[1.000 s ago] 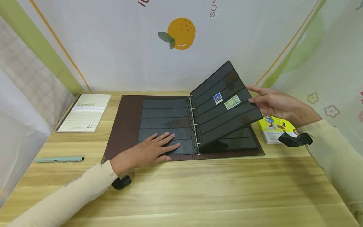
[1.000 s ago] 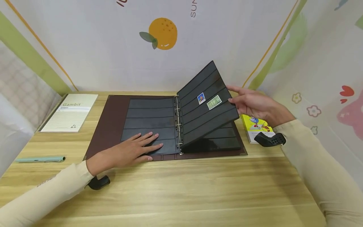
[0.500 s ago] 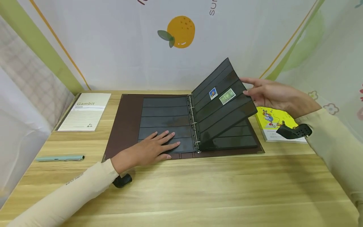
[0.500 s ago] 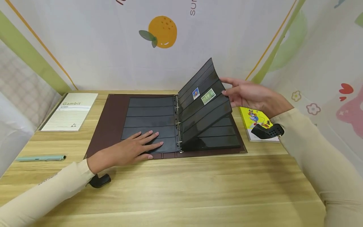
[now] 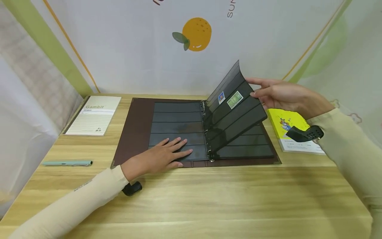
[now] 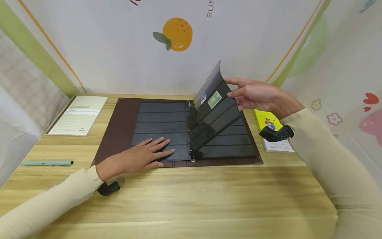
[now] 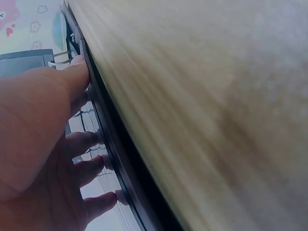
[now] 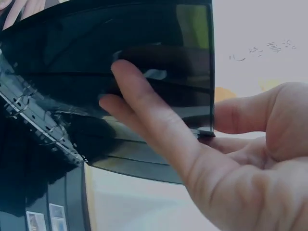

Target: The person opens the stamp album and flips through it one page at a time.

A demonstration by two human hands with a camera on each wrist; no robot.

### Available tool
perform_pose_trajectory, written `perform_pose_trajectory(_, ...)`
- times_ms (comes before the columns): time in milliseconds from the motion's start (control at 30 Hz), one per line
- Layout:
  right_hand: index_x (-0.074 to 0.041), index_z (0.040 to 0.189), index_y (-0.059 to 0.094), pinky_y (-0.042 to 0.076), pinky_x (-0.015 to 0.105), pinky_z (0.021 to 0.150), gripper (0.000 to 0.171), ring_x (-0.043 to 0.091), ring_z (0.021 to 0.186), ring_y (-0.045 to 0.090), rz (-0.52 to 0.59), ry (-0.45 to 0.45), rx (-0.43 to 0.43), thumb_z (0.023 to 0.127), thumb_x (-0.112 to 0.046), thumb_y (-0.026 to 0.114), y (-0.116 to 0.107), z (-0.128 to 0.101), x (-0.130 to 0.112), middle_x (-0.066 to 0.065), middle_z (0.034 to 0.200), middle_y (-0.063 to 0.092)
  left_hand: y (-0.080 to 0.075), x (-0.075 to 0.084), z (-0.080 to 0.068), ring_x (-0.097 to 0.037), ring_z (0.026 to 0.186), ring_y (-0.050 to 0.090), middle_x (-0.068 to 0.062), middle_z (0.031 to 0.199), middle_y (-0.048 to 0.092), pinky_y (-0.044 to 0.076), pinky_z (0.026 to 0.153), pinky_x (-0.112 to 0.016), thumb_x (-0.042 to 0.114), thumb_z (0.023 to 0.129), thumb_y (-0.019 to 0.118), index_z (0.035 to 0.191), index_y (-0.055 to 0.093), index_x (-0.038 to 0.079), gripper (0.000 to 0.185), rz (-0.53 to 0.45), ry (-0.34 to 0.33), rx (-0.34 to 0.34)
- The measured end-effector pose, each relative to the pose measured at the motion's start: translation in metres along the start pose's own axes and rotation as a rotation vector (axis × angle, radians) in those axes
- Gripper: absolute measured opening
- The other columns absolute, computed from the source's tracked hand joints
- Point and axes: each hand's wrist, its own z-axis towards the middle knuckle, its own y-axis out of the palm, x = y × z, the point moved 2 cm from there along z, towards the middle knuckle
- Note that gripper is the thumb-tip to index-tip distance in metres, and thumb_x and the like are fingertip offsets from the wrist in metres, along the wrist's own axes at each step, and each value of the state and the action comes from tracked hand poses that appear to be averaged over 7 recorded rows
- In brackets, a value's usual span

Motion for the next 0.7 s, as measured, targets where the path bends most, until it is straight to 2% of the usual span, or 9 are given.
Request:
perform_pose_trajectory(167,-0.028,0.165,-0.001,0.049,0.02,0.062,0.072,0.005,0.059,0.045,-0.049,-0.01,0.005,0.109,-0.017,0.043,0.001,-0.004,-0.004,-0.01,0.067,0.038,0.0,0.001,0.001,-0.034,0.158,0.013,-0.011,0.171,0.014,0.019,0.124,-0.062,0.045,0.108,0.04,0.161,0.027,0.027,0.058,0.003,0.006,0.002)
perform_pose_trajectory(333,-0.03,0.164,0.002,0.052,0.02,0.062,0.072,0.004,0.057,0.046,-0.05,-0.014,-0.015,0.109,-0.018,0.045,0.006,-0.001,-0.014,-0.008,0.069,0.041,0.0,0.0,0.001,-0.035,0.158,0.013,-0.012,0.171,0.013,0.019,0.124,-0.062,0.045,0.108,0.041,0.162,0.027,0.027,0.058,0.004,0.002,0.003)
perform_pose_trajectory(533,-0.032,0.164,0.004,0.051,0.02,0.061,0.072,0.002,0.057,0.047,-0.049,-0.022,-0.06,0.108,-0.018,0.047,0.011,0.003,-0.024,-0.007,0.087,0.048,0.001,0.002,0.002,-0.034,0.158,0.012,-0.011,0.171,0.013,0.019,0.124,-0.062,0.046,0.108,0.04,0.162,0.025,0.028,0.059,0.01,-0.002,-0.006)
perform_pose_trajectory(633,-0.031,0.164,0.003,0.051,0.019,0.06,0.072,0.002,0.057,0.048,-0.033,-0.016,-0.079,0.108,-0.016,0.046,0.013,0.004,-0.028,-0.008,0.085,0.051,0.001,0.002,0.003,-0.032,0.159,0.011,-0.009,0.171,0.011,0.018,0.125,-0.061,0.048,0.108,0.038,0.162,0.024,0.029,0.059,0.014,-0.008,-0.015)
perform_pose_trajectory(700,-0.031,0.164,0.004,0.05,0.019,0.06,0.072,0.002,0.056,0.05,-0.006,-0.006,-0.085,0.108,-0.016,0.046,0.015,0.005,-0.031,-0.006,0.074,0.049,0.001,0.002,0.004,-0.033,0.159,0.011,-0.009,0.171,0.011,0.019,0.124,-0.061,0.048,0.108,0.038,0.162,0.024,0.029,0.059,0.018,-0.007,-0.012)
